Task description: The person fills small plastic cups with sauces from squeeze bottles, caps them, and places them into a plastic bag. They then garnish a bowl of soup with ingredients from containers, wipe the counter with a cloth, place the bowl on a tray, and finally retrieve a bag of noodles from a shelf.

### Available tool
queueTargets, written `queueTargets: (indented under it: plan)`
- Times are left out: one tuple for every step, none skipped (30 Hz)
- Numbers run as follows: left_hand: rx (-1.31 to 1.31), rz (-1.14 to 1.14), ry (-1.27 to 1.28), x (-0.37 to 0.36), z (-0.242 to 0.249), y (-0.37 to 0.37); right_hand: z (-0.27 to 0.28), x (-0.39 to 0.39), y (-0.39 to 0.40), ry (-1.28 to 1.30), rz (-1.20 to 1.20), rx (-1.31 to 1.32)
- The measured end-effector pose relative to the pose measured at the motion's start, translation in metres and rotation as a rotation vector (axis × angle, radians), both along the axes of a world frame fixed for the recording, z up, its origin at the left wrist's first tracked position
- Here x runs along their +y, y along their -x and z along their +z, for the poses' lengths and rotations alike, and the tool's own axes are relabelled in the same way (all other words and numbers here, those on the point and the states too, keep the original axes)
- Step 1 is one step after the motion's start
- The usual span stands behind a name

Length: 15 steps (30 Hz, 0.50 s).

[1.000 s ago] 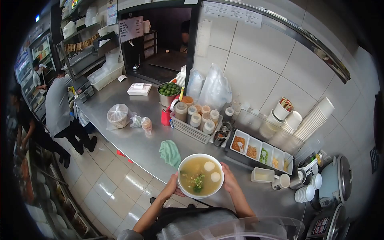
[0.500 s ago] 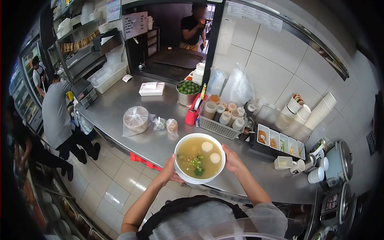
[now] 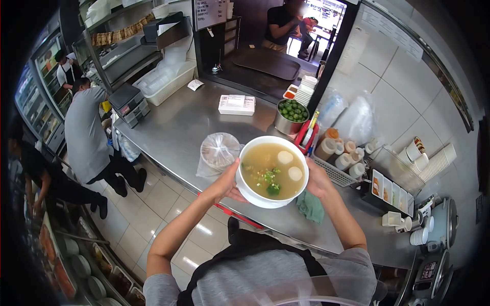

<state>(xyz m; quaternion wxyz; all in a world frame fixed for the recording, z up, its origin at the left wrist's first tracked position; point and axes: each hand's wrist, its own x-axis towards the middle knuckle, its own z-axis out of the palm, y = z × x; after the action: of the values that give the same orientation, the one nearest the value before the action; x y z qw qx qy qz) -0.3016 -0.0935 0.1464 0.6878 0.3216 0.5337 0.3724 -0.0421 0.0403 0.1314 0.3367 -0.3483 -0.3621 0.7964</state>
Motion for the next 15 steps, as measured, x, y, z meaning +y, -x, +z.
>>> queueTargets:
  plan:
    - [-0.009,-0.01,0.006,0.01,-0.003,0.014,0.003,0.008,0.013,-0.01,0.0,0.022]
    - [-0.011,-0.017,0.0,0.022,-0.002,0.028,0.008,0.016,0.026,-0.005,0.026,0.039]
    - [-0.011,-0.025,-0.007,0.034,-0.001,0.044,0.01,0.028,0.041,-0.015,0.029,0.048]
    - [-0.032,-0.037,-0.017,0.046,-0.005,0.061,0.011,0.038,0.054,-0.022,0.027,0.054]
    - [-0.057,-0.051,-0.025,0.058,-0.011,0.077,0.012,0.048,0.066,-0.03,0.023,0.057]
    - [-0.079,-0.067,-0.032,0.069,-0.01,0.088,0.02,0.053,0.08,-0.051,0.02,0.044]
    - [-0.017,-0.031,-0.042,0.08,-0.006,0.098,0.023,0.064,0.096,-0.045,0.001,0.028]
    - [0.045,0.001,-0.046,0.09,0.0,0.108,0.025,0.075,0.112,-0.033,-0.021,0.012]
    - [0.107,0.031,-0.054,0.1,0.006,0.116,0.028,0.085,0.124,-0.022,-0.046,-0.005]
    - [0.104,0.016,-0.059,0.113,0.008,0.128,0.02,0.103,0.138,-0.032,-0.043,0.026]
    - [0.1,0.003,-0.063,0.126,0.008,0.142,0.015,0.117,0.147,-0.043,-0.044,0.028]
    - [0.096,-0.01,-0.066,0.139,0.008,0.156,0.016,0.127,0.16,-0.051,-0.045,0.031]
    - [0.106,-0.027,-0.077,0.154,0.007,0.17,0.018,0.138,0.176,-0.061,-0.046,0.039]
    - [0.119,-0.044,-0.086,0.169,0.005,0.185,0.021,0.146,0.191,-0.032,-0.088,0.022]
    - [0.129,-0.064,-0.09,0.184,0.003,0.199,0.022,0.155,0.205,-0.027,-0.105,0.018]
